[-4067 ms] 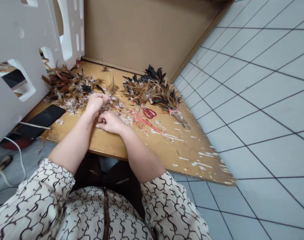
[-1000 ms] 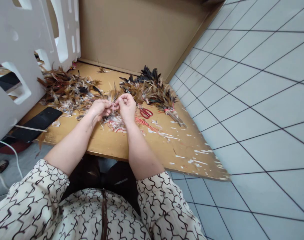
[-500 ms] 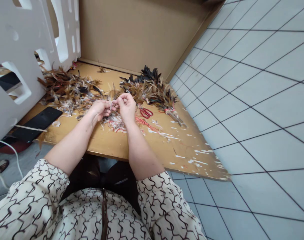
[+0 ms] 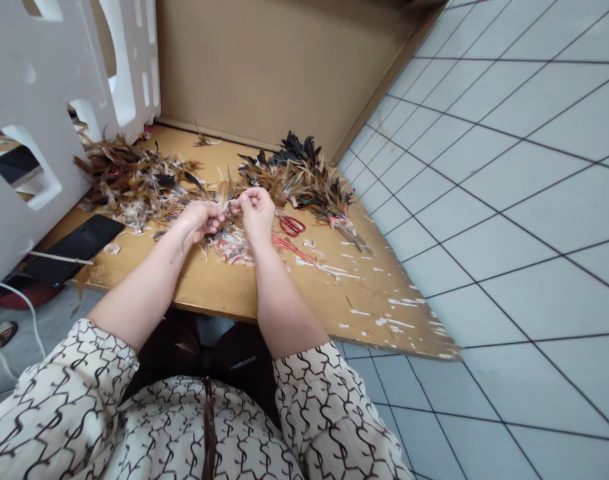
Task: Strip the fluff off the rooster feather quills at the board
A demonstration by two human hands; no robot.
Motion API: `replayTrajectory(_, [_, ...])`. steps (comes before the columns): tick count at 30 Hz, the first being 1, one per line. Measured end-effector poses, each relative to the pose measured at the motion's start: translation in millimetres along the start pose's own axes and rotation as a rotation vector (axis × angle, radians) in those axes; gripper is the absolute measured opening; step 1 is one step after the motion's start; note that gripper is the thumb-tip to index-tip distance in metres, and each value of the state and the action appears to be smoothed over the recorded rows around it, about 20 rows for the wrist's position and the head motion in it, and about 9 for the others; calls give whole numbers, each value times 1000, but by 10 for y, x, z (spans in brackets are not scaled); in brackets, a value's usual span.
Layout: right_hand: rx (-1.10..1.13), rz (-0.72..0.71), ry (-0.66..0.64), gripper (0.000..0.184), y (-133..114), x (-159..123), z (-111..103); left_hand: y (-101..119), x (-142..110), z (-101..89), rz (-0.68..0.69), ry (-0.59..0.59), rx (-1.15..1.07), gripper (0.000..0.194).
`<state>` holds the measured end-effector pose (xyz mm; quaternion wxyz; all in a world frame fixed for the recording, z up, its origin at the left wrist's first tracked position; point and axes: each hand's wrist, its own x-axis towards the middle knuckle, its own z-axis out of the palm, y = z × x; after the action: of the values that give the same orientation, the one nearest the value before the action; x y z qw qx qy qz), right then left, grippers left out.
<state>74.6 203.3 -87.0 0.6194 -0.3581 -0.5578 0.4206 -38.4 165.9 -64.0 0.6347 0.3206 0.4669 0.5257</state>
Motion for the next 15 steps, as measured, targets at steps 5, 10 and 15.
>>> replayTrajectory(5, [76,142,119,14,-7,48,-15,21,-9,4,-9,-10,29,21])
replayTrajectory(10, [134,224,201,15,-30,92,-66,39,-28,12,-25,-45,56,21])
replayTrajectory(15, [114,249,216,15,-79,91,-84,9,-20,4,1,-48,101,19])
